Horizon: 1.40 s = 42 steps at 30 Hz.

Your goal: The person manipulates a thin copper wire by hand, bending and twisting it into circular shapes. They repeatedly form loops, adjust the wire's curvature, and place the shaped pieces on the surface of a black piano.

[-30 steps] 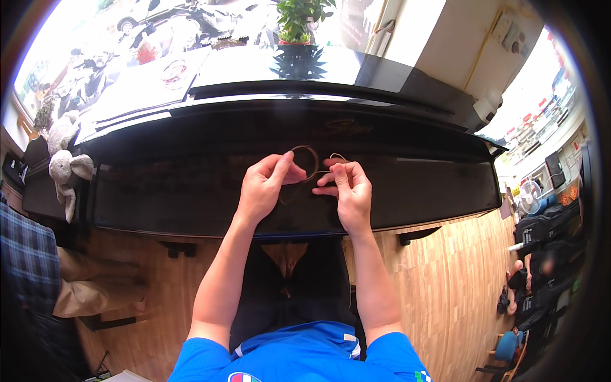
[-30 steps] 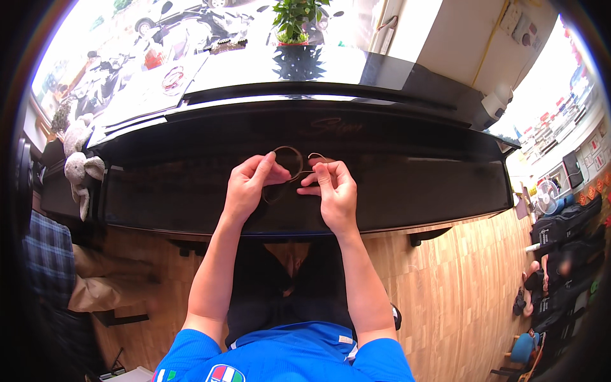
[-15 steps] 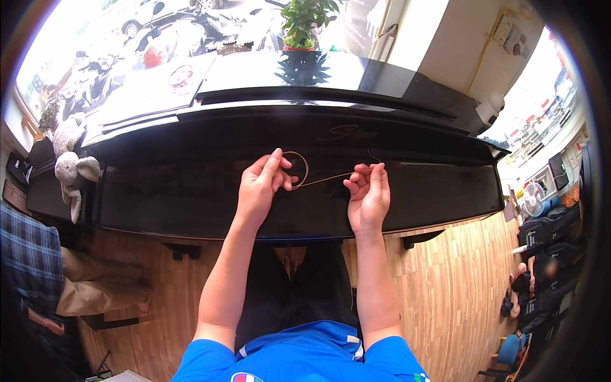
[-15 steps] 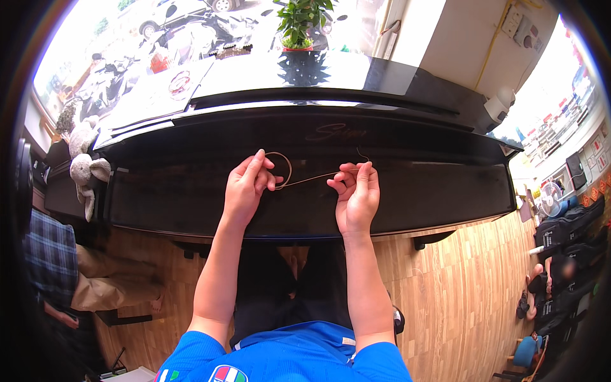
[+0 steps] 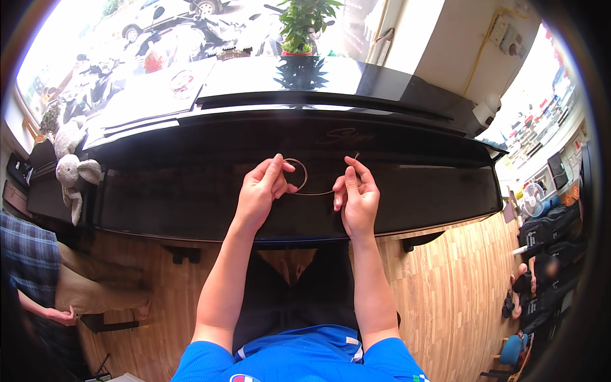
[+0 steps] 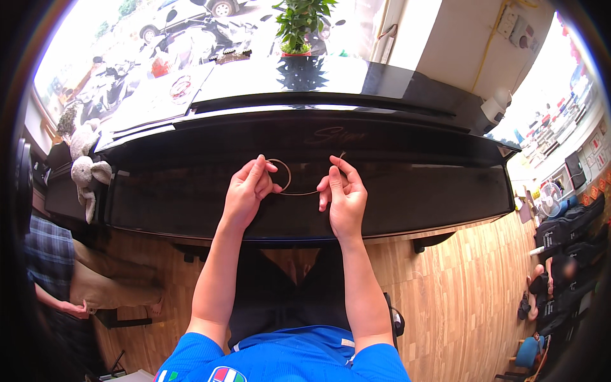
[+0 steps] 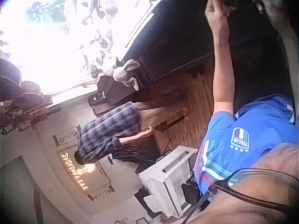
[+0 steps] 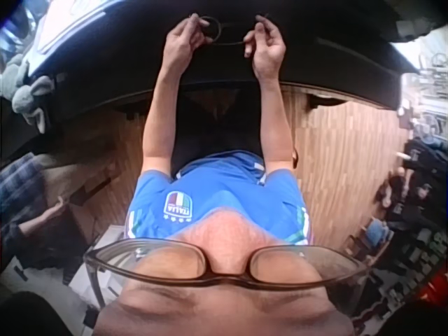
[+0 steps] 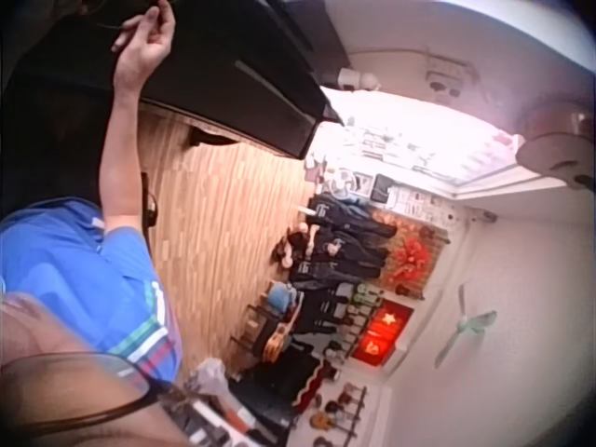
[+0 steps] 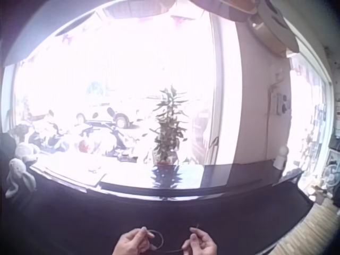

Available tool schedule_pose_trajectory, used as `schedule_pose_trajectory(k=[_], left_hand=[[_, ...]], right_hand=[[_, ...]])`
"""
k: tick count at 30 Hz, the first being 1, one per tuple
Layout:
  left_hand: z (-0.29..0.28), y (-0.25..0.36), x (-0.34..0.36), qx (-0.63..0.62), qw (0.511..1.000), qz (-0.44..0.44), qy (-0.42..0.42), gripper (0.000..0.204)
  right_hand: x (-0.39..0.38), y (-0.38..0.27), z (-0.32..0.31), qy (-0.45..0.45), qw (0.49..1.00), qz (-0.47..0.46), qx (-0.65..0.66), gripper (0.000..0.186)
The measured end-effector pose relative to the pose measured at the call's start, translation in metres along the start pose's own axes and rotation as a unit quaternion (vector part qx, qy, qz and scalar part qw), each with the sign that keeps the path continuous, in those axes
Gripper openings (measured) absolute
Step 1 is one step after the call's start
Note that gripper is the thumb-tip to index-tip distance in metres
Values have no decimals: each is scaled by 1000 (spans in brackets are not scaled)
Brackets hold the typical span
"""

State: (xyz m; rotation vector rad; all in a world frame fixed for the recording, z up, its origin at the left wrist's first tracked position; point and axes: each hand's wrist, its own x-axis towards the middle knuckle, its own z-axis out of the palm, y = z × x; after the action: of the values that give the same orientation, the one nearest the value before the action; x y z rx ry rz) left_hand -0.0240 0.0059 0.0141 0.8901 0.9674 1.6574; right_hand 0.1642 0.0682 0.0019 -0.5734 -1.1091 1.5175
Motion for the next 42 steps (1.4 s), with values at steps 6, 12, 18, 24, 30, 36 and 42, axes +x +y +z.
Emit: schedule_pose_trajectory(k=[6,12,18,24,30,36,42], left_hand=[[0,-6,-2,61,997,29,-30,33],[3,-12,-1,91,993,76,-5,29],[2,-6,-2,98,994,31,-41,27],[3,-1,-4,101,994,1,-32,24],[6,-3,-4,137,990,-9,-45,23],[5,-5,-2,173,983,-15,-56,24],[6,-3,-2,137,990,-20,-40,25]], right_hand=[[-2,-1,3,-19,995,13,-93,27],[-9,2,13,-162,942,-26,-291,20],[-8,3,7,-174,952,-2,-253,19],[-12,-5,13,-151,961,1,-233,30],[-12,4,10,-144,954,-87,-249,53],[-12,3,12,-164,943,-89,-274,50],[-11,5,8,-142,960,-45,-238,48]])
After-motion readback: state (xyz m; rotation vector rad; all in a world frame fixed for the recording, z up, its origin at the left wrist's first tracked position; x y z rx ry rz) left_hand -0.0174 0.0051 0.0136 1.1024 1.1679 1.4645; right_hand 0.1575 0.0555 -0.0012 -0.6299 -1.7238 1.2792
